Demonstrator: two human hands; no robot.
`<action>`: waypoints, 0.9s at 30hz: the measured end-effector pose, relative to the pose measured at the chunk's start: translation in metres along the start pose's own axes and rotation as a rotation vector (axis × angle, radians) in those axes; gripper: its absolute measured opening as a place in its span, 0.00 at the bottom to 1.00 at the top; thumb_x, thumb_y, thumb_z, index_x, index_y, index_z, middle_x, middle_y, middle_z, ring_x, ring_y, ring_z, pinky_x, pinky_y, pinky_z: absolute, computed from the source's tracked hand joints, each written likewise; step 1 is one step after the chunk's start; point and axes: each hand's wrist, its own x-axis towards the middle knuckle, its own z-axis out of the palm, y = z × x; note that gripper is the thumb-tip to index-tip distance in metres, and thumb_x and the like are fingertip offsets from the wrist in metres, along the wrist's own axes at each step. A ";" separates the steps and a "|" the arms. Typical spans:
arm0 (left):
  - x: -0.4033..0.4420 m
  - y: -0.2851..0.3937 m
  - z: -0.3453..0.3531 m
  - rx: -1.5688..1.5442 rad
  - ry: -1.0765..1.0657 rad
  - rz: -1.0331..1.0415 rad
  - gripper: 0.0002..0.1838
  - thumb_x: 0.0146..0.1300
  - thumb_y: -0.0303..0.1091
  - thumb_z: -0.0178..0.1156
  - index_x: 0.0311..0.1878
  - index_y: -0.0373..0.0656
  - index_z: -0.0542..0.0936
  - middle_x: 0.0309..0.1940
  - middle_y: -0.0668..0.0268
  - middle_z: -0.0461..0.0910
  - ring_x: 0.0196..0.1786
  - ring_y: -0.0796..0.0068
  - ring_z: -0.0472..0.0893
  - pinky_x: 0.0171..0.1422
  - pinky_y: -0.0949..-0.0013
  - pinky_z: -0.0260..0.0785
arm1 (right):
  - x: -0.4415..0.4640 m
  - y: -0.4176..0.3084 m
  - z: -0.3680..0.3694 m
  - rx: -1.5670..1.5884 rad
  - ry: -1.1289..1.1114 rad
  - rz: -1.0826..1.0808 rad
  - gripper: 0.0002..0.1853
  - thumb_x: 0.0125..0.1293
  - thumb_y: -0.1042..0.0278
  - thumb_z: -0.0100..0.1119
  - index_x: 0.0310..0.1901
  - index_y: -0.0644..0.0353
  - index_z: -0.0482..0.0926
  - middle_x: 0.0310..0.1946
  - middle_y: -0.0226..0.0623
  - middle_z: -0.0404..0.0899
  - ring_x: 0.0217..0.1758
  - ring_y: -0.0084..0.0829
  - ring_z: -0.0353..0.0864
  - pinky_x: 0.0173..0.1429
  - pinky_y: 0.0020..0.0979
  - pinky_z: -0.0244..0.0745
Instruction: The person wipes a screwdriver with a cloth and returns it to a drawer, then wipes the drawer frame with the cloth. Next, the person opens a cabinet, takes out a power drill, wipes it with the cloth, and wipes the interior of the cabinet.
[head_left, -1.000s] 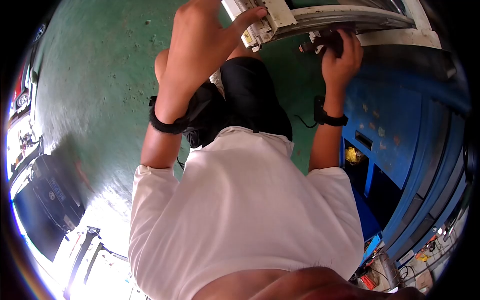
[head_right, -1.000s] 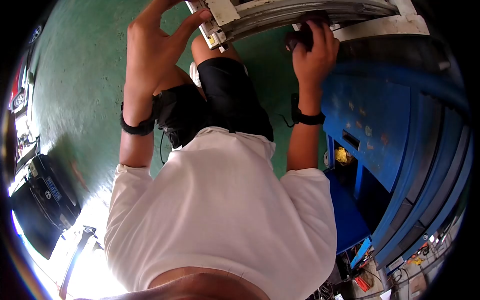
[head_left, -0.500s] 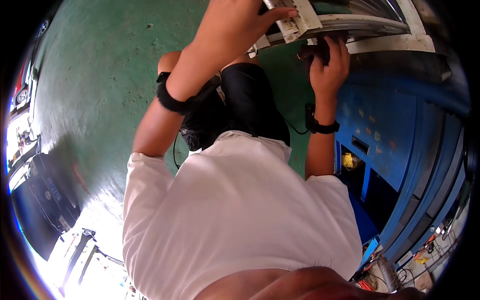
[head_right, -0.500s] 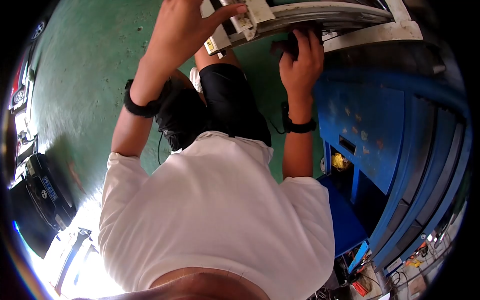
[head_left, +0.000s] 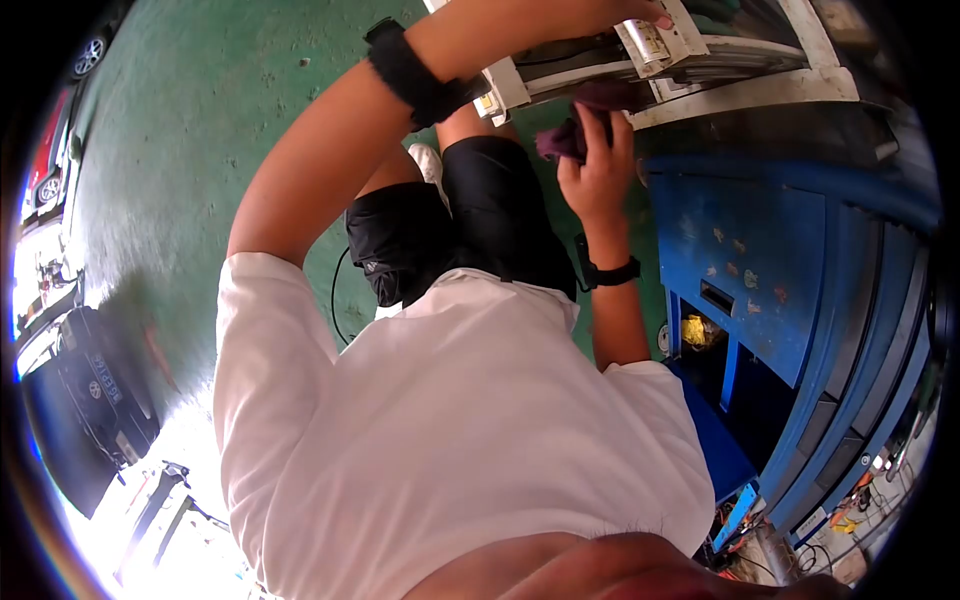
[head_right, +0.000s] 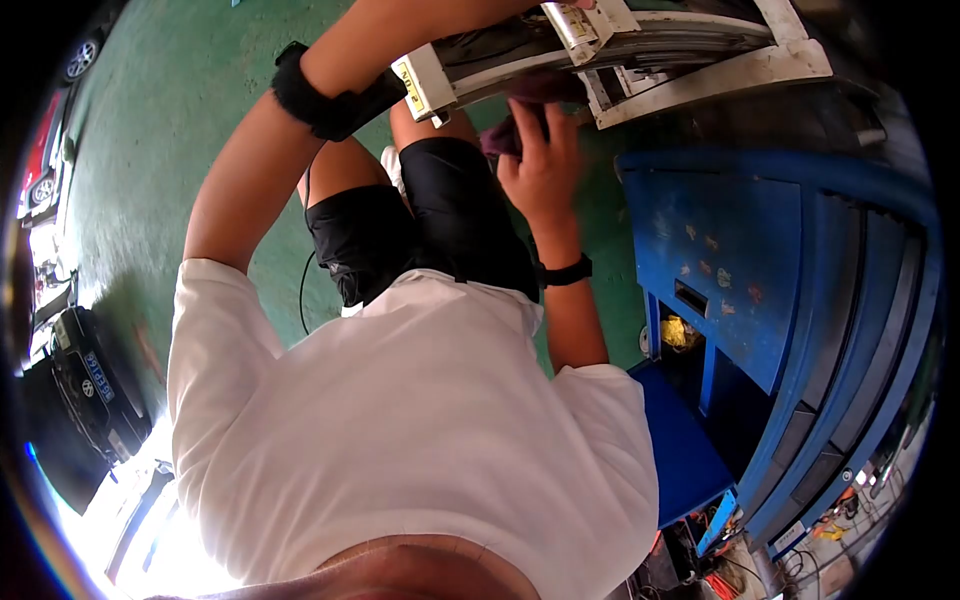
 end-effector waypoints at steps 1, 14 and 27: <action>0.005 -0.002 0.005 0.001 0.003 0.005 0.17 0.59 0.44 0.69 0.29 0.37 0.83 0.31 0.49 0.83 0.41 0.46 0.83 0.45 0.51 0.76 | -0.001 -0.002 0.001 0.008 -0.029 -0.011 0.29 0.52 0.74 0.60 0.61 0.57 0.80 0.62 0.53 0.72 0.63 0.58 0.74 0.67 0.50 0.71; 0.056 0.006 0.036 0.057 -0.006 0.039 0.19 0.58 0.46 0.69 0.30 0.34 0.84 0.33 0.47 0.84 0.42 0.46 0.85 0.47 0.50 0.77 | 0.028 0.033 -0.029 -0.175 0.049 0.212 0.37 0.50 0.77 0.65 0.67 0.54 0.73 0.61 0.55 0.71 0.57 0.60 0.72 0.61 0.53 0.71; -0.042 -0.036 -0.011 0.133 0.109 -0.004 0.13 0.62 0.36 0.58 0.45 0.39 0.82 0.45 0.53 0.81 0.53 0.48 0.78 0.57 0.49 0.73 | 0.015 0.027 -0.020 -0.027 -0.029 0.028 0.29 0.49 0.74 0.59 0.58 0.52 0.79 0.56 0.49 0.76 0.54 0.57 0.73 0.61 0.52 0.73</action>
